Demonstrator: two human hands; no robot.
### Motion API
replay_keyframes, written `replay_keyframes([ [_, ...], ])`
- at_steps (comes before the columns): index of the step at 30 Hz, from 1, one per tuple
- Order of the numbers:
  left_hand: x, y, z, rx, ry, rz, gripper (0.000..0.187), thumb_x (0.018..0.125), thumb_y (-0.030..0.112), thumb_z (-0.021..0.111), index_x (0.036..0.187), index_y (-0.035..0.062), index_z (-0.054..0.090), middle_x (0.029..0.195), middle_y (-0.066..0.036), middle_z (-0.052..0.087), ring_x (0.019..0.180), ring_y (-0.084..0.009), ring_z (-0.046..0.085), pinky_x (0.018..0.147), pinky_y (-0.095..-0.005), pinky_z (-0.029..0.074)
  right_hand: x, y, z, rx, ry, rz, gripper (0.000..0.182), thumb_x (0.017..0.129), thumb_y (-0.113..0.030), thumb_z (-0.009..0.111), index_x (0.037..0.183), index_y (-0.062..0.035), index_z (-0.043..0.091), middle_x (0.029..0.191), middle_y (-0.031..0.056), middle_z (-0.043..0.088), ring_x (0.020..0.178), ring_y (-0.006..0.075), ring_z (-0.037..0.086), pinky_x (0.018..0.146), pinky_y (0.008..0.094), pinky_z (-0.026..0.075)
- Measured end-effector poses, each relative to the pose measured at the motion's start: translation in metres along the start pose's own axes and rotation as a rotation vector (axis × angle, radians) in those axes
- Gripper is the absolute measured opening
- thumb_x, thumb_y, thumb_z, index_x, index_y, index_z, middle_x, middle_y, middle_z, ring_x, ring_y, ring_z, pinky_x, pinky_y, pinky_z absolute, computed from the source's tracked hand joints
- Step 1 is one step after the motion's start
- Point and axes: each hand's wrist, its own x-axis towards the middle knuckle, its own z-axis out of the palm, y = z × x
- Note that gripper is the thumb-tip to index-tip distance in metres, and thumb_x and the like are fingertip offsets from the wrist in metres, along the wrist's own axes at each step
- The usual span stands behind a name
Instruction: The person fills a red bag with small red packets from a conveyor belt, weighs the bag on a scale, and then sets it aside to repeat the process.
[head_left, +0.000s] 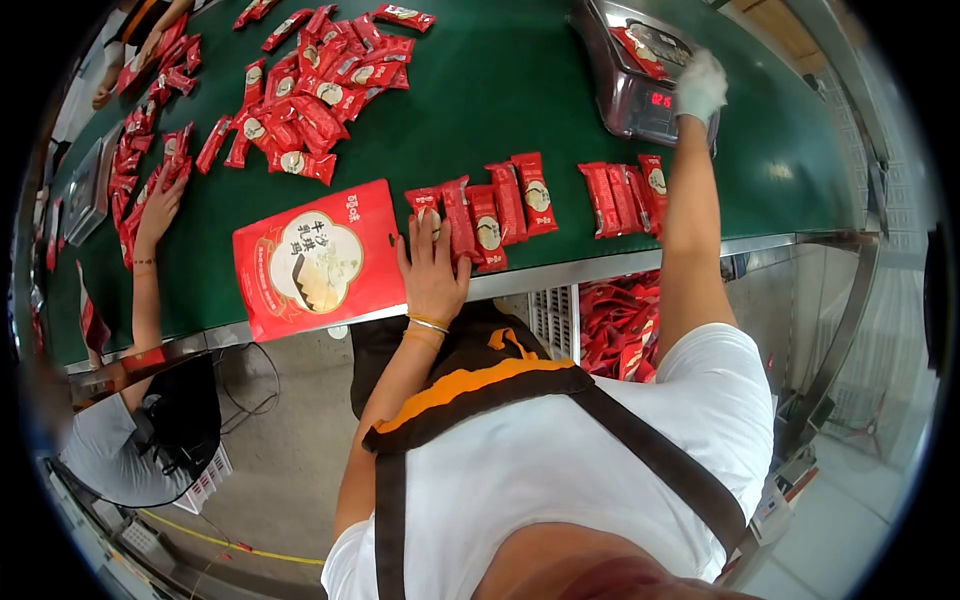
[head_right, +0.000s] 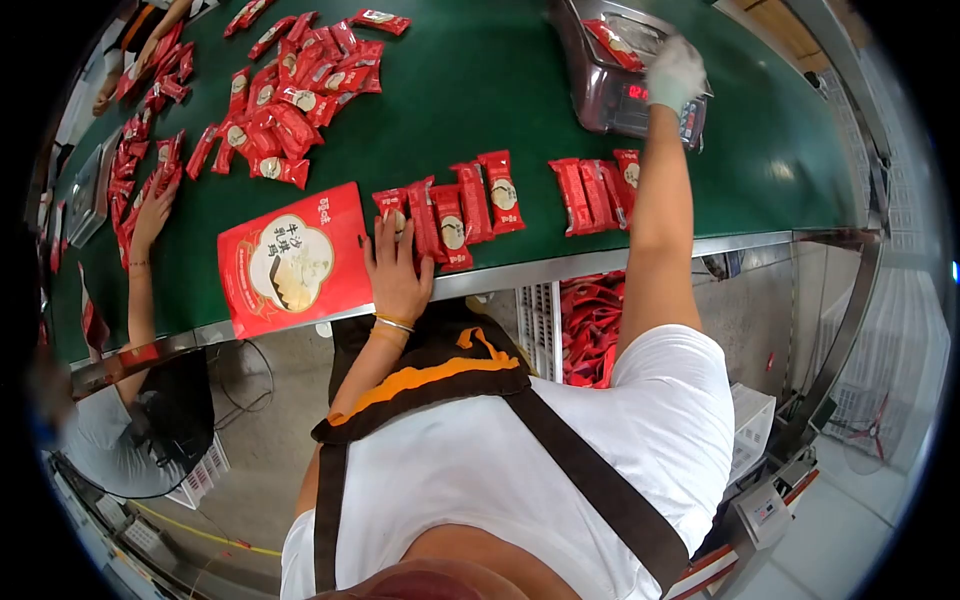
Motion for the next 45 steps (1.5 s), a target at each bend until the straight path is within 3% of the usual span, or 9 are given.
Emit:
replay_keyframes([
  [12, -0.001, 0.001, -0.001, 0.004, -0.005, 0.007, 0.058, 0.086, 0.027, 0.062, 0.138, 0.0055, 0.048, 0.154, -0.015, 0.033, 0.145, -0.0346, 0.027, 0.115, -0.055, 0.019, 0.029, 0.062, -0.053, -0.139, -0.004, 0.218, 0.05, 0.095, -0.037, 0.029, 0.096, -0.0062, 0.069, 0.101, 0.0216, 0.069, 0.094, 0.0457, 0.062, 0.086, 0.0529, 0.048],
  [19, 0.001, 0.004, -0.005, 0.01, -0.014, -0.002, 0.059, 0.086, 0.028, 0.061, 0.138, 0.0061, 0.047, 0.153, -0.015, 0.035, 0.144, -0.0343, 0.028, 0.116, -0.0537, 0.019, 0.048, 0.016, 0.02, 0.122, -0.2, -0.006, 0.056, 0.089, -0.046, 0.058, 0.133, -0.0131, 0.058, 0.123, 0.0231, 0.061, 0.115, 0.0384, 0.058, 0.098, 0.0434, 0.045],
  [21, 0.0, 0.002, -0.002, 0.011, 0.001, 0.004, 0.058, 0.086, 0.028, 0.061, 0.138, 0.0062, 0.047, 0.153, -0.015, 0.035, 0.144, -0.0345, 0.028, 0.116, -0.0539, 0.019, 0.014, -0.023, 0.023, 0.264, -0.411, 0.013, 0.061, 0.081, -0.028, 0.066, 0.138, -0.0143, 0.05, 0.114, 0.0269, 0.063, 0.108, 0.0416, 0.06, 0.095, 0.0457, 0.048],
  [24, -0.002, 0.001, 0.0, 0.021, 0.016, 0.002, 0.058, 0.086, 0.03, 0.061, 0.137, 0.0056, 0.049, 0.152, -0.016, 0.035, 0.143, -0.0355, 0.03, 0.114, -0.0552, 0.022, -0.017, -0.034, 0.042, 0.048, -0.478, -0.446, 0.051, 0.084, -0.02, 0.063, 0.134, -0.0144, 0.052, 0.117, 0.0258, 0.062, 0.11, 0.0423, 0.059, 0.094, 0.0462, 0.049],
  [27, 0.0, 0.0, 0.0, -0.038, 0.057, 0.024, 0.055, 0.087, 0.028, 0.062, 0.134, 0.0028, 0.051, 0.149, -0.019, 0.038, 0.141, -0.0382, 0.032, 0.112, -0.0537, 0.028, -0.062, -0.112, -0.022, 0.193, -0.664, -0.191, 0.05, 0.089, -0.034, 0.062, 0.136, -0.0178, 0.056, 0.12, 0.0208, 0.062, 0.112, 0.0351, 0.06, 0.095, 0.0421, 0.047],
  [29, 0.0, -0.001, 0.0, -0.111, 0.094, 0.043, 0.051, 0.086, 0.023, 0.062, 0.131, 0.0008, 0.052, 0.146, -0.022, 0.039, 0.138, -0.0418, 0.034, 0.11, -0.0524, 0.033, -0.13, -0.141, -0.073, 0.411, -0.539, -0.265, 0.039, 0.088, -0.031, 0.061, 0.123, -0.014, 0.066, 0.116, 0.0223, 0.062, 0.11, 0.0376, 0.058, 0.096, 0.0432, 0.047],
  [34, 0.002, -0.003, 0.002, -0.153, 0.119, 0.114, 0.042, 0.086, 0.017, 0.062, 0.123, -0.0018, 0.056, 0.136, -0.025, 0.047, 0.133, -0.046, 0.039, 0.108, -0.0482, 0.039, -0.245, -0.165, -0.143, 0.548, -0.46, 0.195, 0.036, 0.088, -0.019, 0.065, 0.123, -0.0118, 0.066, 0.114, 0.021, 0.06, 0.101, 0.0331, 0.061, 0.091, 0.0388, 0.049],
  [38, 0.002, -0.01, 0.005, -0.286, 0.127, 0.112, 0.04, 0.087, 0.016, 0.06, 0.124, 0.001, 0.057, 0.138, -0.022, 0.047, 0.133, -0.0452, 0.039, 0.108, -0.0513, 0.038, -0.291, -0.167, -0.131, 0.205, -0.575, -0.225, 0.046, 0.089, -0.021, 0.061, 0.135, -0.0217, 0.056, 0.122, 0.0184, 0.059, 0.107, 0.0395, 0.056, 0.094, 0.0473, 0.047],
  [45, -0.024, -0.044, -0.067, 0.132, 0.163, -0.092, 0.049, 0.084, 0.026, 0.061, 0.131, 0.014, 0.056, 0.144, -0.019, 0.042, 0.137, -0.0471, 0.032, 0.107, -0.067, 0.025, -0.278, -0.179, -0.127, 0.342, -0.639, -0.204, 0.04, 0.092, -0.029, 0.058, 0.129, -0.0124, 0.061, 0.133, 0.0215, 0.054, 0.119, 0.0412, 0.051, 0.102, 0.0463, 0.042],
])
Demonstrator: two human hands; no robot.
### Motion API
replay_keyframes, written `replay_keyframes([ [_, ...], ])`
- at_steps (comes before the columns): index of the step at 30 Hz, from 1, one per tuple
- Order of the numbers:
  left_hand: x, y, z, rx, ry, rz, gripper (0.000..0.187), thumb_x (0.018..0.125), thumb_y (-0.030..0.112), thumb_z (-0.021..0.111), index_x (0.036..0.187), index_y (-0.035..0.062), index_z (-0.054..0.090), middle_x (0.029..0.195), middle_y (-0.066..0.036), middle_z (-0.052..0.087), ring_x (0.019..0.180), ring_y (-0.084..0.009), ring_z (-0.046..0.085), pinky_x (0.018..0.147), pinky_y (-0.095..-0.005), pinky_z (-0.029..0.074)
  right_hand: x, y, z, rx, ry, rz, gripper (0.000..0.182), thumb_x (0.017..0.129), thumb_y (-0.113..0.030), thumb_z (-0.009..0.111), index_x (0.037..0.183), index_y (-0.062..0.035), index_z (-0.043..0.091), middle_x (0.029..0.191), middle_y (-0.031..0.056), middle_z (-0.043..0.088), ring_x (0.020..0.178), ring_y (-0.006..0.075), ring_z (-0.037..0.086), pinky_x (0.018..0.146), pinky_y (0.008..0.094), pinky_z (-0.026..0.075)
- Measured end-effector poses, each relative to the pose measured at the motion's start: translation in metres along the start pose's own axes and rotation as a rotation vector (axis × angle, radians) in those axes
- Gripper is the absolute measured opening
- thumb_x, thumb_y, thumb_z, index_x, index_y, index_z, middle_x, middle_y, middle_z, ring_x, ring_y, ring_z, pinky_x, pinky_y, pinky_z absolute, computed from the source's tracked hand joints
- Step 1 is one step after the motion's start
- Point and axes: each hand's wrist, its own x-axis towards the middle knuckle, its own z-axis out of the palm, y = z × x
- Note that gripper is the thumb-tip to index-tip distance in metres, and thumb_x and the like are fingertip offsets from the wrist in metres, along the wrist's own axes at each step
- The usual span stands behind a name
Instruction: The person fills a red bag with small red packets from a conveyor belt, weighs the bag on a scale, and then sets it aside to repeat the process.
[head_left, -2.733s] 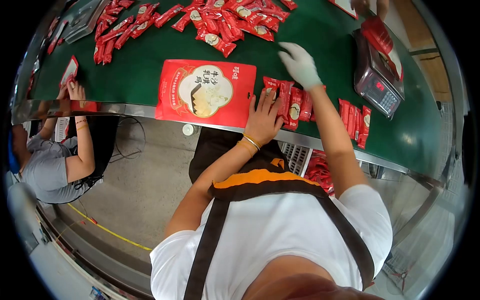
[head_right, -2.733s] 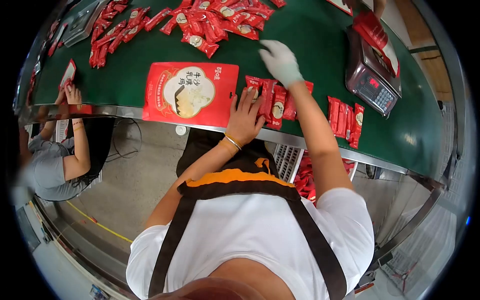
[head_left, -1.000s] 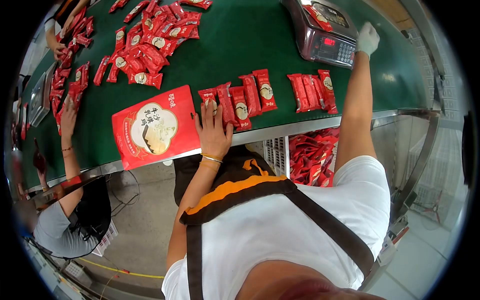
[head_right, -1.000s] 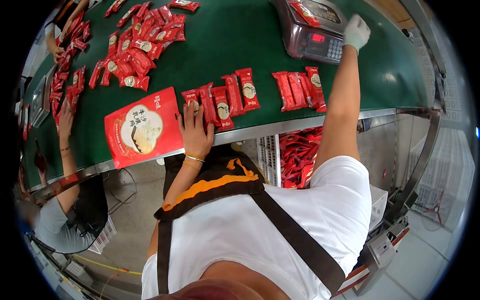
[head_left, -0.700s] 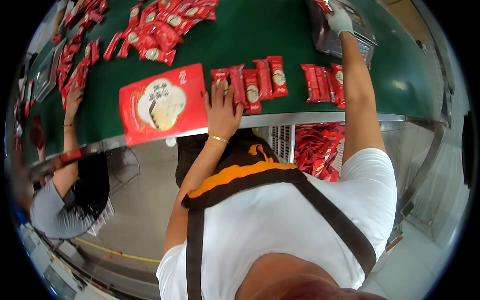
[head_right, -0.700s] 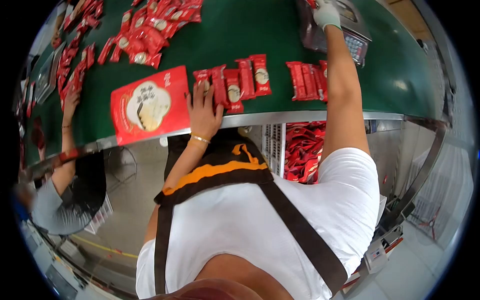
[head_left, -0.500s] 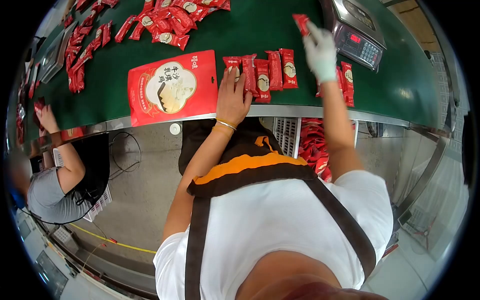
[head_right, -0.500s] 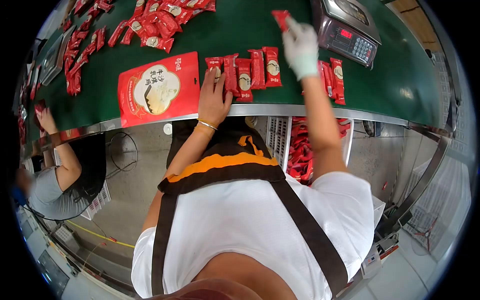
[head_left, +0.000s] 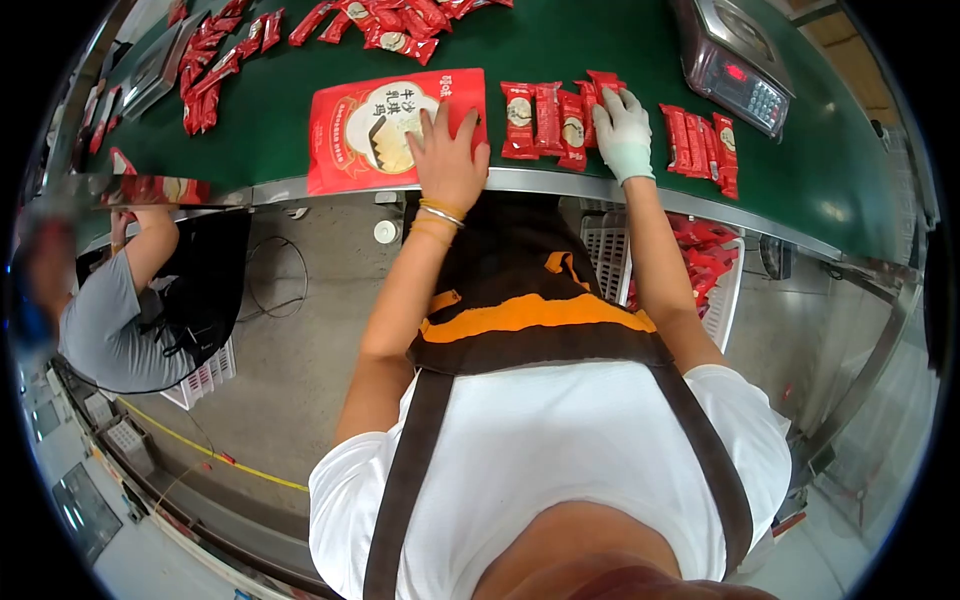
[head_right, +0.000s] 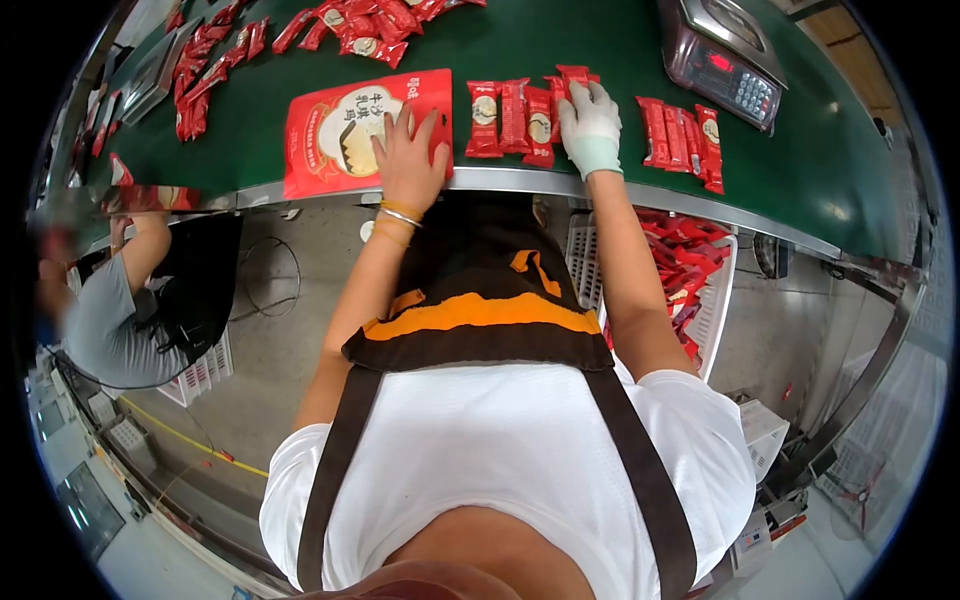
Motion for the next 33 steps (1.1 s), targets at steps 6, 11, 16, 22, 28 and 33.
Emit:
replay_keyframes([
  [6, -0.035, -0.033, 0.012, 0.26, -0.262, 0.153, 0.044, 0.096, 0.044, 0.049, 0.138, 0.0336, 0.052, 0.153, -0.018, 0.033, 0.139, -0.046, 0.028, 0.1, -0.0771, 0.022, -0.007, -0.056, 0.001, 0.07, 0.11, -0.077, 0.046, 0.087, -0.035, 0.063, 0.125, -0.0096, 0.063, 0.129, 0.0219, 0.056, 0.12, 0.0401, 0.051, 0.102, 0.0466, 0.041],
  [11, -0.022, -0.036, 0.014, 0.275, -0.299, 0.116, 0.042, 0.095, 0.042, 0.05, 0.135, 0.0278, 0.056, 0.148, -0.017, 0.041, 0.136, -0.043, 0.035, 0.097, -0.0763, 0.029, -0.026, -0.124, 0.013, -0.09, -0.246, -0.067, 0.048, 0.082, -0.027, 0.068, 0.127, -0.014, 0.057, 0.118, 0.0176, 0.06, 0.108, 0.0383, 0.058, 0.089, 0.0456, 0.05],
  [16, 0.039, -0.016, -0.003, 0.128, -0.554, -0.232, 0.048, 0.093, 0.043, 0.054, 0.135, 0.0206, 0.056, 0.143, -0.015, 0.045, 0.132, -0.0397, 0.04, 0.094, -0.0719, 0.039, -0.031, -0.124, 0.035, -0.061, -0.31, -0.095, 0.043, 0.079, -0.016, 0.064, 0.121, -0.0153, 0.058, 0.114, 0.014, 0.061, 0.103, 0.0358, 0.058, 0.086, 0.0476, 0.049],
  [22, 0.08, -0.004, 0.011, 0.275, -0.642, -0.475, 0.062, 0.089, 0.041, 0.061, 0.141, 0.0107, 0.042, 0.139, -0.019, 0.047, 0.137, -0.0397, 0.031, 0.097, -0.0659, 0.044, -0.032, -0.106, 0.001, 0.161, 0.083, -0.014, 0.042, 0.081, -0.016, 0.063, 0.123, -0.0138, 0.06, 0.114, 0.0214, 0.06, 0.104, 0.0398, 0.056, 0.088, 0.0486, 0.049],
  [28, 0.097, -0.02, 0.038, 0.517, -0.818, -0.251, 0.052, 0.092, 0.029, 0.06, 0.137, 0.0052, 0.049, 0.13, -0.015, 0.061, 0.121, -0.0344, 0.057, 0.099, -0.0549, 0.045, -0.025, -0.101, 0.026, -0.161, -0.204, -0.035, 0.063, 0.081, -0.02, 0.067, 0.138, -0.0158, 0.039, 0.106, 0.0195, 0.06, 0.096, 0.0404, 0.059, 0.081, 0.0495, 0.051],
  [33, 0.091, -0.016, 0.053, 0.237, -0.5, -0.473, 0.044, 0.088, 0.024, 0.064, 0.125, 0.0021, 0.053, 0.115, -0.017, 0.068, 0.106, -0.0331, 0.067, 0.09, -0.0461, 0.051, -0.038, -0.09, 0.033, -0.102, -0.187, -0.124, 0.065, 0.075, -0.005, 0.061, 0.136, -0.0205, 0.045, 0.108, 0.0165, 0.061, 0.094, 0.04, 0.058, 0.084, 0.0502, 0.048],
])
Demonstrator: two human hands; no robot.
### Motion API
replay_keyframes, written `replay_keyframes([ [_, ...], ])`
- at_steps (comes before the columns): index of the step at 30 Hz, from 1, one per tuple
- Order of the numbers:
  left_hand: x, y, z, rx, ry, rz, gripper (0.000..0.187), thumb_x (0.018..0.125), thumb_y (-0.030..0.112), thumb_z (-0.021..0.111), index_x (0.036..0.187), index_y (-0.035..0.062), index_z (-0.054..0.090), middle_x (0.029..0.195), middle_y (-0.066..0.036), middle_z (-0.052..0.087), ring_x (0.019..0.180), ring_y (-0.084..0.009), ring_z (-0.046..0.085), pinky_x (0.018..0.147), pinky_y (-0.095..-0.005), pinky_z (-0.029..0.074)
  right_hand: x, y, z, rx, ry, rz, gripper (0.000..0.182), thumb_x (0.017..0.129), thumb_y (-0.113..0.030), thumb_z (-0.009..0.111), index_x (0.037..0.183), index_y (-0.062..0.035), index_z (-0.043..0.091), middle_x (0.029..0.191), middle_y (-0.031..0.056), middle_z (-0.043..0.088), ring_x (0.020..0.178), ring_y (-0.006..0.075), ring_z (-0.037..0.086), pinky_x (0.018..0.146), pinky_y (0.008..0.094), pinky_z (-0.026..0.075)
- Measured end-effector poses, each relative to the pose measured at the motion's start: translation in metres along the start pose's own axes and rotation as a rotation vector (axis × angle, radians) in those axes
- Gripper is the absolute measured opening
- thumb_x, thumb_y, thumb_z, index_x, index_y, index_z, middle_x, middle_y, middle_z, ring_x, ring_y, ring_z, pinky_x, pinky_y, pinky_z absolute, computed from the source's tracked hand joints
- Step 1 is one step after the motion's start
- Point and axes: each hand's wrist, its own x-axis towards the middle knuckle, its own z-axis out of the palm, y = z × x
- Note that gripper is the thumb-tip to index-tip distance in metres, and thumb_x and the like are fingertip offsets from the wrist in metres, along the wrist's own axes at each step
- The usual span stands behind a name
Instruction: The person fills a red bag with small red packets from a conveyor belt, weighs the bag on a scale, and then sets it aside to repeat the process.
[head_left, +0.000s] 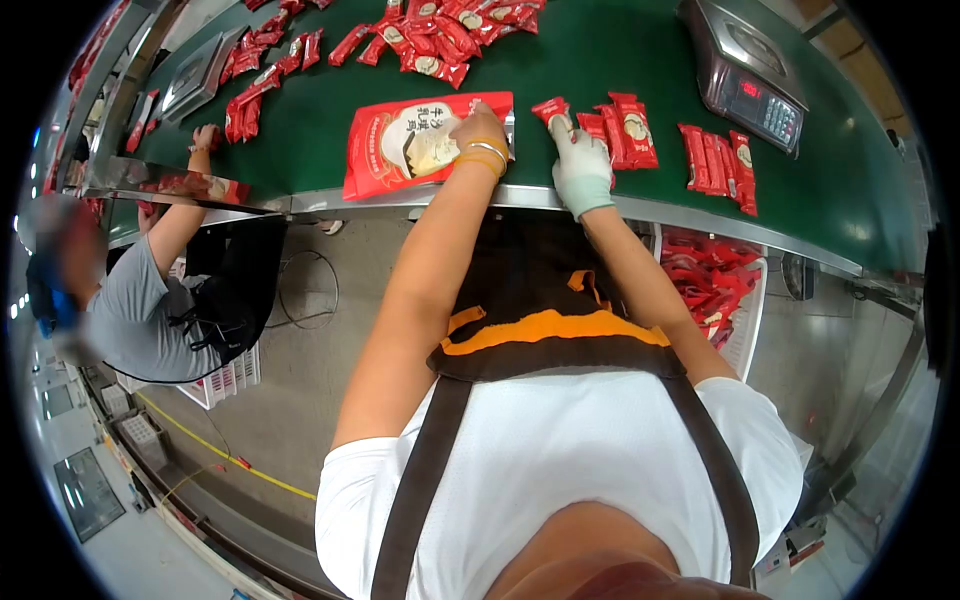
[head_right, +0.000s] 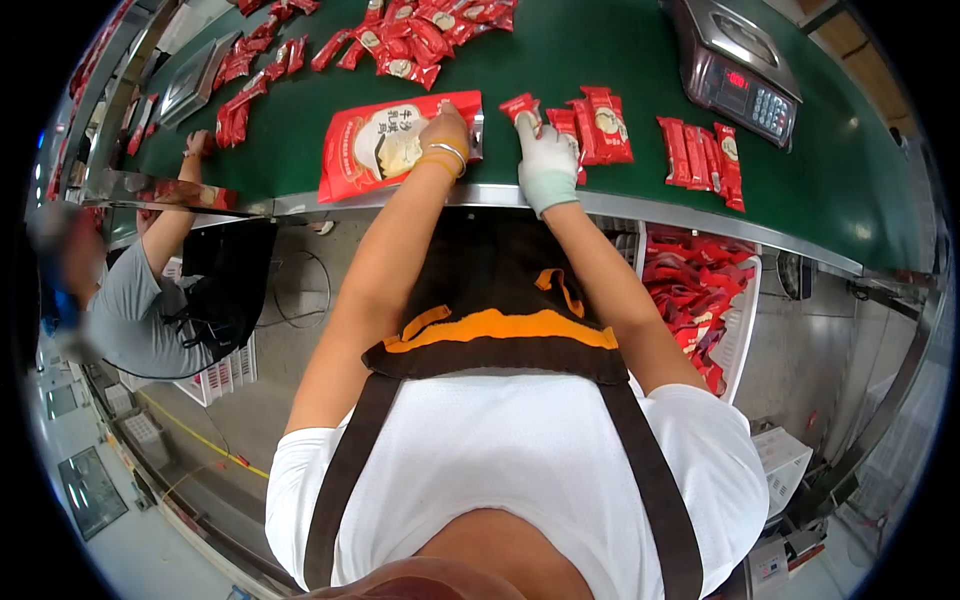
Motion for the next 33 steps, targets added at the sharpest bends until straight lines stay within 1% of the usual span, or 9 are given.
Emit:
replay_keyframes([
  [7, 0.013, 0.014, -0.035, 0.297, -0.028, 0.147, 0.028, 0.088, 0.024, 0.061, 0.108, 0.0084, 0.071, 0.113, -0.014, 0.07, 0.101, -0.0291, 0.07, 0.082, -0.0367, 0.056, -0.002, 0.003, -0.005, 0.024, 0.002, -0.067, 0.066, 0.077, -0.006, 0.06, 0.14, -0.0155, 0.043, 0.102, 0.0197, 0.061, 0.091, 0.0371, 0.062, 0.078, 0.0476, 0.05],
  [11, 0.017, 0.009, -0.026, 0.347, 0.001, 0.168, 0.027, 0.088, 0.021, 0.063, 0.107, 0.0061, 0.073, 0.109, -0.014, 0.072, 0.097, -0.0327, 0.071, 0.074, -0.0426, 0.06, -0.004, -0.002, -0.021, 0.122, -0.15, -0.005, 0.074, 0.082, -0.023, 0.068, 0.148, -0.0207, 0.034, 0.116, 0.0196, 0.058, 0.104, 0.0415, 0.057, 0.092, 0.0503, 0.045],
  [15, 0.019, 0.013, -0.025, 0.395, 0.009, 0.213, 0.025, 0.087, 0.02, 0.063, 0.106, 0.0072, 0.074, 0.106, -0.012, 0.073, 0.093, -0.0308, 0.072, 0.071, -0.0402, 0.06, -0.013, 0.011, -0.022, 0.206, -0.041, -0.077, 0.065, 0.084, -0.031, 0.069, 0.142, -0.016, 0.045, 0.126, 0.0192, 0.056, 0.114, 0.0424, 0.054, 0.097, 0.0504, 0.043],
  [19, 0.013, 0.009, -0.026, 0.491, -0.099, 0.222, 0.059, 0.086, 0.032, 0.066, 0.134, -0.0007, 0.055, 0.111, -0.012, 0.071, 0.1, -0.0297, 0.07, 0.078, -0.0389, 0.057, 0.006, 0.054, -0.057, 0.304, 0.364, 0.0, 0.057, 0.083, -0.036, 0.067, 0.133, -0.0117, 0.054, 0.124, 0.0175, 0.058, 0.112, 0.0371, 0.054, 0.094, 0.0479, 0.044],
  [21, -0.013, 0.015, -0.049, 0.321, -0.152, 0.065, 0.076, 0.087, 0.041, 0.063, 0.146, 0.0014, 0.038, 0.122, -0.013, 0.067, 0.11, -0.0282, 0.067, 0.09, -0.0371, 0.052, 0.009, 0.093, -0.057, 0.11, 0.246, 0.244, 0.054, 0.083, -0.032, 0.066, 0.132, -0.0111, 0.055, 0.118, 0.0167, 0.062, 0.108, 0.0368, 0.056, 0.092, 0.0466, 0.046],
  [27, -0.027, -0.01, -0.024, 0.062, 0.035, 0.083, 0.059, 0.082, 0.045, 0.07, 0.119, 0.0055, 0.049, 0.109, -0.021, 0.066, 0.108, -0.0391, 0.061, 0.086, -0.0435, 0.052, 0.01, 0.127, -0.051, 0.184, 0.192, 0.246, 0.049, 0.084, -0.025, 0.064, 0.13, -0.0096, 0.058, 0.108, 0.0153, 0.066, 0.097, 0.0325, 0.063, 0.088, 0.0406, 0.05],
  [30, -0.035, -0.022, -0.01, -0.225, 0.205, 0.111, 0.058, 0.08, 0.034, 0.072, 0.121, -0.0005, 0.048, 0.105, -0.026, 0.063, 0.101, -0.044, 0.06, 0.085, -0.0499, 0.05, 0.041, 0.143, -0.064, 0.996, 0.295, 0.51, 0.038, 0.089, -0.021, 0.061, 0.118, 0.0027, 0.064, 0.106, 0.0109, 0.069, 0.092, 0.019, 0.064, 0.083, 0.0297, 0.05],
  [31, -0.046, -0.029, -0.002, -0.26, 0.274, 0.149, 0.057, 0.079, 0.03, 0.071, 0.12, -0.0022, 0.049, 0.104, -0.027, 0.062, 0.098, -0.0446, 0.06, 0.084, -0.0513, 0.049, 0.042, 0.144, -0.064, 0.925, 0.328, 0.461, 0.041, 0.09, -0.024, 0.063, 0.119, 0.0061, 0.063, 0.107, 0.0085, 0.069, 0.095, 0.0149, 0.062, 0.084, 0.0282, 0.049],
  [33, -0.053, -0.029, 0.005, -0.384, 0.385, 0.207, 0.055, 0.077, 0.024, 0.071, 0.12, -0.004, 0.052, 0.106, -0.025, 0.062, 0.1, -0.0424, 0.059, 0.088, -0.0506, 0.046, 0.075, 0.159, -0.085, 1.362, 0.454, 0.598, 0.037, 0.089, -0.024, 0.063, 0.116, 0.0023, 0.066, 0.104, 0.0124, 0.069, 0.096, 0.0187, 0.063, 0.085, 0.0287, 0.049],
])
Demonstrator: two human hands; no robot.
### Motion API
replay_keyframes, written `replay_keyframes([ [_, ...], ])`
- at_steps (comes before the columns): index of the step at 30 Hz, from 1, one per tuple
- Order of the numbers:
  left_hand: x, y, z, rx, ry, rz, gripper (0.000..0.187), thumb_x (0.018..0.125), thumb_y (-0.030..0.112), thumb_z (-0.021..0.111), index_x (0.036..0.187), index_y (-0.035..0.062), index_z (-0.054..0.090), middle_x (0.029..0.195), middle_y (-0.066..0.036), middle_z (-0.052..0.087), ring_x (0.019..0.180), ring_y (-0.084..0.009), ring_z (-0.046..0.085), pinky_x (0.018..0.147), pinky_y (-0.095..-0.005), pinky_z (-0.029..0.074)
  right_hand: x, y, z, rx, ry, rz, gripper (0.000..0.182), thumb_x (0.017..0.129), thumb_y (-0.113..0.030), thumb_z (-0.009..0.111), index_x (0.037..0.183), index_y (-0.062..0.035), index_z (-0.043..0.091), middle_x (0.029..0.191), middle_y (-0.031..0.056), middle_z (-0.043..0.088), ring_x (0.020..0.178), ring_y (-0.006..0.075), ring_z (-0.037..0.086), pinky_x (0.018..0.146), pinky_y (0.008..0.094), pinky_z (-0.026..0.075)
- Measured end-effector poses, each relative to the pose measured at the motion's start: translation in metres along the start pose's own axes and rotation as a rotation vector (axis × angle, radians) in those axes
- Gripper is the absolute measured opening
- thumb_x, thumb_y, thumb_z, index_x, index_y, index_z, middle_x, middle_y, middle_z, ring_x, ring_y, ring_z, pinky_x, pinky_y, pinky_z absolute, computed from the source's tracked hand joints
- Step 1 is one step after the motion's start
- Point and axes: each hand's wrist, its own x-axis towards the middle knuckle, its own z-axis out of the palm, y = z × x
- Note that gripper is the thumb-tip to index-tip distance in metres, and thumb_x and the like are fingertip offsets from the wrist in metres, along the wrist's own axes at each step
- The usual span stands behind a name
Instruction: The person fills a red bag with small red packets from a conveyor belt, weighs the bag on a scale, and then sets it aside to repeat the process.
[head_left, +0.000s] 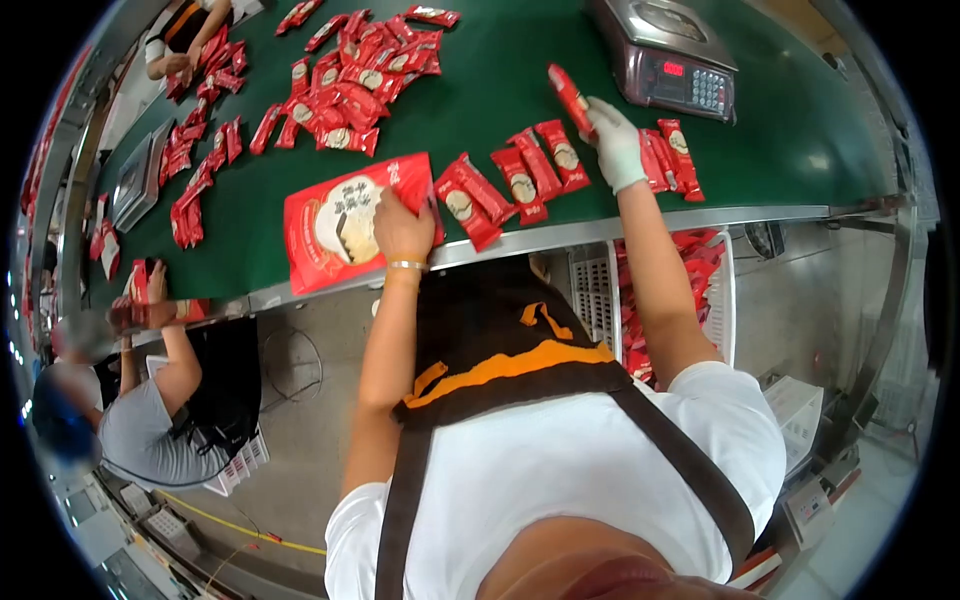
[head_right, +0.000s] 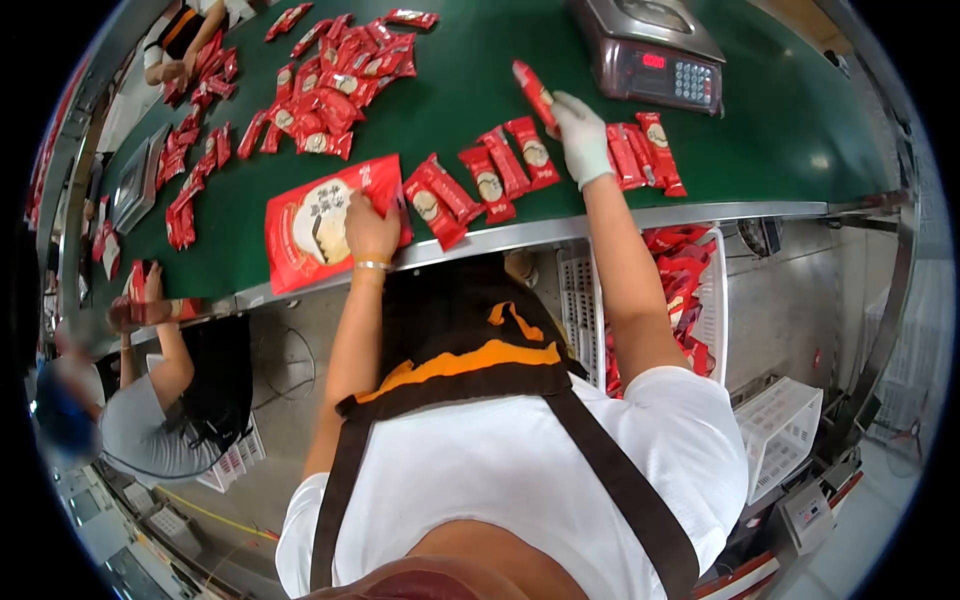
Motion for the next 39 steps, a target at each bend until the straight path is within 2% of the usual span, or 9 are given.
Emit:
replay_keyframes([
  [2, -0.01, -0.008, 0.007, -0.03, 0.065, 0.101, 0.054, 0.074, 0.021, 0.072, 0.119, -0.0038, 0.055, 0.106, -0.022, 0.061, 0.101, -0.0415, 0.057, 0.09, -0.0498, 0.044, 0.061, -0.018, -0.02, -0.617, 0.179, -0.484, 0.03, 0.09, -0.022, 0.063, 0.11, -0.0014, 0.069, 0.105, 0.012, 0.069, 0.099, 0.0238, 0.064, 0.09, 0.0326, 0.049],
  [4, -0.014, -0.006, 0.005, -0.045, 0.073, 0.1, 0.051, 0.073, 0.019, 0.072, 0.117, -0.0032, 0.056, 0.107, -0.021, 0.061, 0.102, -0.0407, 0.057, 0.089, -0.0491, 0.044, 0.124, -0.032, -0.041, -0.918, 0.379, -0.706, 0.03, 0.09, -0.028, 0.063, 0.11, -0.0064, 0.07, 0.113, 0.017, 0.067, 0.106, 0.0318, 0.063, 0.096, 0.0377, 0.047],
  [6, -0.011, -0.008, 0.008, -0.084, 0.086, 0.084, 0.051, 0.073, 0.018, 0.072, 0.117, -0.0017, 0.056, 0.107, -0.02, 0.061, 0.101, -0.0393, 0.057, 0.089, -0.0487, 0.044, 0.208, -0.019, -0.076, -1.11, 0.314, -0.695, 0.036, 0.09, -0.038, 0.056, 0.112, -0.0148, 0.071, 0.106, 0.0189, 0.068, 0.101, 0.0409, 0.062, 0.093, 0.0468, 0.048],
  [8, -0.01, -0.006, 0.006, -0.059, 0.04, 0.075, 0.051, 0.073, 0.018, 0.072, 0.117, -0.0011, 0.056, 0.108, -0.019, 0.061, 0.101, -0.0385, 0.057, 0.089, -0.0484, 0.043, 0.236, -0.028, -0.076, -1.213, 0.188, -0.616, 0.037, 0.092, -0.039, 0.05, 0.114, -0.0155, 0.068, 0.108, 0.0183, 0.067, 0.1, 0.0415, 0.062, 0.092, 0.0486, 0.048],
  [10, -0.01, -0.009, 0.007, -0.053, 0.054, 0.086, 0.051, 0.073, 0.018, 0.072, 0.117, -0.0009, 0.056, 0.107, -0.018, 0.061, 0.101, -0.038, 0.057, 0.089, -0.0481, 0.043, 0.249, -0.045, -0.077, -1.233, 0.334, -1.049, 0.036, 0.095, -0.036, 0.045, 0.115, -0.0142, 0.066, 0.111, 0.0181, 0.065, 0.1, 0.0413, 0.061, 0.091, 0.0496, 0.047],
  [14, -0.012, -0.011, 0.012, -0.09, 0.075, 0.074, 0.052, 0.073, 0.018, 0.072, 0.118, -0.0004, 0.055, 0.107, -0.017, 0.061, 0.1, -0.0368, 0.057, 0.087, -0.0472, 0.043, 0.131, -0.074, -0.056, -0.954, 0.269, -0.941, 0.031, 0.097, -0.027, 0.049, 0.111, -0.0054, 0.066, 0.11, 0.0173, 0.065, 0.098, 0.0367, 0.062, 0.088, 0.0464, 0.048],
  [23, -0.013, -0.009, 0.01, -0.078, 0.081, 0.115, 0.049, 0.074, 0.017, 0.072, 0.116, -0.0014, 0.056, 0.104, -0.017, 0.061, 0.098, -0.0349, 0.059, 0.087, -0.0462, 0.044, -0.067, 0.023, -0.052, -0.763, 0.025, -0.437, 0.018, 0.089, -0.01, 0.06, 0.102, -0.001, 0.069, 0.107, 0.0176, 0.066, 0.105, 0.033, 0.062, 0.094, 0.0393, 0.048],
  [33, -0.013, -0.009, 0.01, -0.085, 0.092, 0.105, 0.048, 0.074, 0.018, 0.072, 0.115, -0.0029, 0.057, 0.102, -0.019, 0.062, 0.096, -0.0365, 0.059, 0.085, -0.0475, 0.046, -0.083, 0.064, -0.012, -1.04, -0.151, -0.454, 0.045, 0.084, -0.026, 0.065, 0.127, -0.0123, 0.06, 0.122, 0.0169, 0.06, 0.115, 0.037, 0.054, 0.099, 0.0462, 0.042],
  [39, -0.013, -0.008, 0.007, -0.102, 0.1, 0.097, 0.049, 0.073, 0.02, 0.074, 0.115, -0.0002, 0.057, 0.103, -0.018, 0.062, 0.097, -0.0369, 0.059, 0.086, -0.0465, 0.045, -0.057, 0.066, -0.005, -1.132, -0.214, -0.473, 0.041, 0.083, -0.019, 0.062, 0.124, -0.0137, 0.061, 0.114, 0.0165, 0.062, 0.105, 0.0372, 0.057, 0.091, 0.0469, 0.046],
])
